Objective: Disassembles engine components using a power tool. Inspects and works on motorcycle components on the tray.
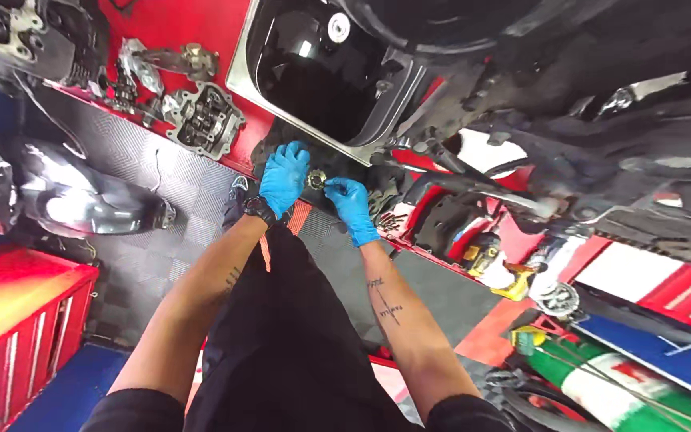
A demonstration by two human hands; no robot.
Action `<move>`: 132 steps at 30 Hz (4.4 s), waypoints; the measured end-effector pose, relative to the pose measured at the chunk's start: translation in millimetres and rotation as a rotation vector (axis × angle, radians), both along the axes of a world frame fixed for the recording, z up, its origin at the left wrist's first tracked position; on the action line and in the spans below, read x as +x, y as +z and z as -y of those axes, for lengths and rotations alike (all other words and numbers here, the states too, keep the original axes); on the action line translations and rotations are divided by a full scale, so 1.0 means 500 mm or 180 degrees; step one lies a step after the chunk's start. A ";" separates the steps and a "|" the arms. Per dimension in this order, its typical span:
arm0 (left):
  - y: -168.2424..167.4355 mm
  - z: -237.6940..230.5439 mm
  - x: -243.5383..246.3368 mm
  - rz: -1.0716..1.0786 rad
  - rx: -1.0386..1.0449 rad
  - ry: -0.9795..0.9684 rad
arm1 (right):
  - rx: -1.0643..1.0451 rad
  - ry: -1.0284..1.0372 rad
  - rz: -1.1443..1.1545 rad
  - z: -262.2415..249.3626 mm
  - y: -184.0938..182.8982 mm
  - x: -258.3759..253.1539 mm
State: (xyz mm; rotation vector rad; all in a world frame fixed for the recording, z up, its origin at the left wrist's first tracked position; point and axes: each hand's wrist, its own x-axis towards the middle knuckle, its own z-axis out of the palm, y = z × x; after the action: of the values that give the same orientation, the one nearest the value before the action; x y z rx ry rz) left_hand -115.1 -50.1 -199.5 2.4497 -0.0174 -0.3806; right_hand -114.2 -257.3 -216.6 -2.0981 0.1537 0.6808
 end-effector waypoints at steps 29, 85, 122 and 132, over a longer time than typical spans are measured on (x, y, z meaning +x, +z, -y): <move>-0.065 0.021 -0.014 -0.0683 -0.0325 -0.0131 | -0.0569 0.0447 0.0711 0.006 -0.016 0.004; -0.052 0.070 -0.118 -0.0671 -0.0748 0.0136 | -0.1865 0.2245 0.1053 -0.072 0.008 0.070; -0.065 0.032 -0.165 -0.0660 -0.1215 0.1014 | -0.2321 0.2744 0.0950 -0.096 0.025 0.074; -0.061 0.028 -0.174 -0.0710 -0.1246 0.1098 | -0.1503 0.2356 0.1018 -0.064 0.046 0.048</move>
State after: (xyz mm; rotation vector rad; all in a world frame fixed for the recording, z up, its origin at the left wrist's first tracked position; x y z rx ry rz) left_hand -202.1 -64.1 -230.1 1.9663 0.3848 -0.4451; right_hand -90.1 -225.4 -193.6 -2.7012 -0.7415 0.7629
